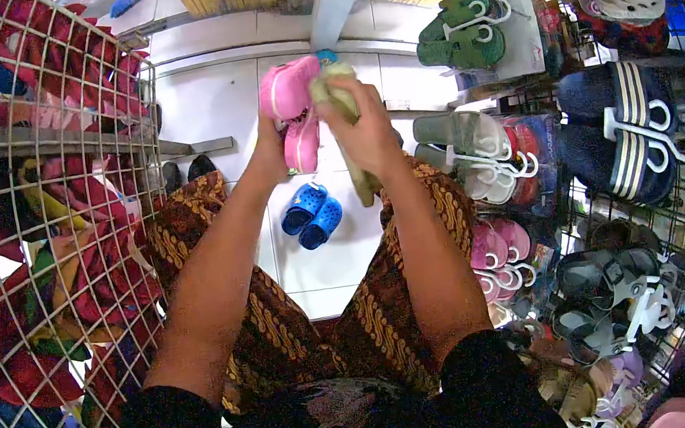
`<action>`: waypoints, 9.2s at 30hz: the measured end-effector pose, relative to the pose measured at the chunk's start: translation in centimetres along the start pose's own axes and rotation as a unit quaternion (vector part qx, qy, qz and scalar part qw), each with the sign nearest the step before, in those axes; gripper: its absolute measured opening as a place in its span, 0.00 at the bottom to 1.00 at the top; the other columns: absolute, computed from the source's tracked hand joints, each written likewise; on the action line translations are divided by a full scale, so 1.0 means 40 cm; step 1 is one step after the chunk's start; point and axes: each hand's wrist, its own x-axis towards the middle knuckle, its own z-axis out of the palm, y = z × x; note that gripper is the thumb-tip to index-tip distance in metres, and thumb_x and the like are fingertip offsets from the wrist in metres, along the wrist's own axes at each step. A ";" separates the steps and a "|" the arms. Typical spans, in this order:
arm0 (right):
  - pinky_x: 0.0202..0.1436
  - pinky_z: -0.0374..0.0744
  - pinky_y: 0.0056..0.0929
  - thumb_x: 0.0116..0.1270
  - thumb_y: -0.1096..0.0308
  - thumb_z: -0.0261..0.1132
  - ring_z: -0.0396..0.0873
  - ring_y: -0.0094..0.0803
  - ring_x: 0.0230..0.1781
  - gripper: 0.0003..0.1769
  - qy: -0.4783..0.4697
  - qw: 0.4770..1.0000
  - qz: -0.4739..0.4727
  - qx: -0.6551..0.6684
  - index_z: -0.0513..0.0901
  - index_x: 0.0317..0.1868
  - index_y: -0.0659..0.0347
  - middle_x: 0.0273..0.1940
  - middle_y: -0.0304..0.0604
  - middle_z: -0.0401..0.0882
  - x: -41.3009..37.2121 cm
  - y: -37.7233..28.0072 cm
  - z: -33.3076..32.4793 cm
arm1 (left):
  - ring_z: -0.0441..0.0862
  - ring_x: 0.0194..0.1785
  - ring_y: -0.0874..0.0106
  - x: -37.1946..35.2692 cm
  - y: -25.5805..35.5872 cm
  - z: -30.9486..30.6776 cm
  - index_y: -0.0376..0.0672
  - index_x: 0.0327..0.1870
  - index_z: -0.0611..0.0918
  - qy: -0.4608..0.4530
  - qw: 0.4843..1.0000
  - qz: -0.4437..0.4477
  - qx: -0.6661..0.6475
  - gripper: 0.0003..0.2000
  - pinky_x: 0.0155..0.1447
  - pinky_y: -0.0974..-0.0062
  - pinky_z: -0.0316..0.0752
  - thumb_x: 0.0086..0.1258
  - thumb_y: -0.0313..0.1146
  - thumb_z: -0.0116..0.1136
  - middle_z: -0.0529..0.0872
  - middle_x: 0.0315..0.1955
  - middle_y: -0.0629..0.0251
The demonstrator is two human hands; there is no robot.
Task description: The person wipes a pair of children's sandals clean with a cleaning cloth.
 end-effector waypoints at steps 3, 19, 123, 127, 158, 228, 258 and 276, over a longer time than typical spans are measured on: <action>0.53 0.77 0.33 0.68 0.58 0.67 0.77 0.35 0.49 0.22 0.022 0.996 0.068 0.062 0.76 0.60 0.54 0.48 0.48 0.76 0.027 0.031 -0.013 | 0.81 0.37 0.74 -0.011 -0.017 -0.027 0.46 0.57 0.75 -0.014 0.985 -0.162 -0.057 0.32 0.40 0.73 0.80 0.66 0.66 0.48 0.81 0.38 0.66; 0.41 0.79 0.23 0.68 0.63 0.67 0.78 0.23 0.39 0.20 -0.080 0.944 0.131 0.291 0.78 0.59 0.56 0.51 0.38 0.79 0.019 0.067 -0.087 | 0.81 0.45 0.77 0.004 0.057 -0.010 0.37 0.61 0.77 -0.031 0.984 -0.171 0.032 0.23 0.51 0.77 0.76 0.65 0.34 0.62 0.84 0.45 0.65; 0.65 0.72 0.45 0.65 0.65 0.66 0.74 0.56 0.60 0.28 0.104 0.980 0.113 -0.129 0.73 0.67 0.53 0.61 0.58 0.74 -0.888 -0.220 -0.392 | 0.77 0.57 0.57 -0.449 0.349 0.340 0.41 0.59 0.80 -0.235 0.895 0.126 0.358 0.26 0.63 0.64 0.71 0.55 0.27 0.59 0.81 0.50 0.52; 0.60 0.74 0.38 0.63 0.66 0.69 0.77 0.50 0.56 0.28 0.139 0.966 0.129 -0.175 0.76 0.63 0.63 0.55 0.57 0.78 -0.943 -0.289 -0.406 | 0.76 0.55 0.52 -0.563 0.277 0.397 0.49 0.57 0.82 -0.277 0.831 0.193 0.442 0.28 0.62 0.58 0.71 0.48 0.35 0.66 0.80 0.49 0.55; 0.60 0.74 0.44 0.60 0.63 0.70 0.73 0.57 0.57 0.28 0.112 0.965 0.150 -0.185 0.79 0.63 0.54 0.55 0.60 0.72 -1.054 -0.159 -0.303 | 0.74 0.54 0.53 -0.620 0.147 0.406 0.55 0.53 0.85 -0.219 0.822 0.234 0.471 0.27 0.59 0.56 0.71 0.46 0.43 0.67 0.78 0.47 0.57; 0.58 0.73 0.45 0.64 0.67 0.66 0.75 0.56 0.54 0.21 0.135 0.954 0.209 -0.165 0.81 0.57 0.61 0.51 0.60 0.75 -0.964 -0.102 -0.366 | 0.75 0.50 0.55 -0.582 0.111 0.394 0.60 0.51 0.87 -0.266 0.819 0.246 0.445 0.26 0.55 0.58 0.71 0.43 0.39 0.69 0.78 0.44 0.59; 0.59 0.73 0.42 0.62 0.64 0.70 0.76 0.52 0.52 0.23 0.091 0.965 0.140 -0.201 0.82 0.58 0.57 0.49 0.55 0.77 -0.989 -0.155 -0.348 | 0.74 0.51 0.54 -0.608 0.130 0.401 0.58 0.49 0.87 -0.242 0.812 0.254 0.467 0.22 0.54 0.59 0.71 0.48 0.41 0.67 0.77 0.44 0.58; 0.54 0.75 0.43 0.64 0.60 0.70 0.78 0.52 0.48 0.22 0.074 0.950 0.115 -0.281 0.83 0.57 0.54 0.47 0.55 0.78 -0.889 -0.225 -0.384 | 0.73 0.54 0.54 -0.618 0.151 0.405 0.49 0.55 0.83 -0.245 0.789 0.231 0.514 0.27 0.57 0.57 0.72 0.51 0.44 0.66 0.78 0.47 0.58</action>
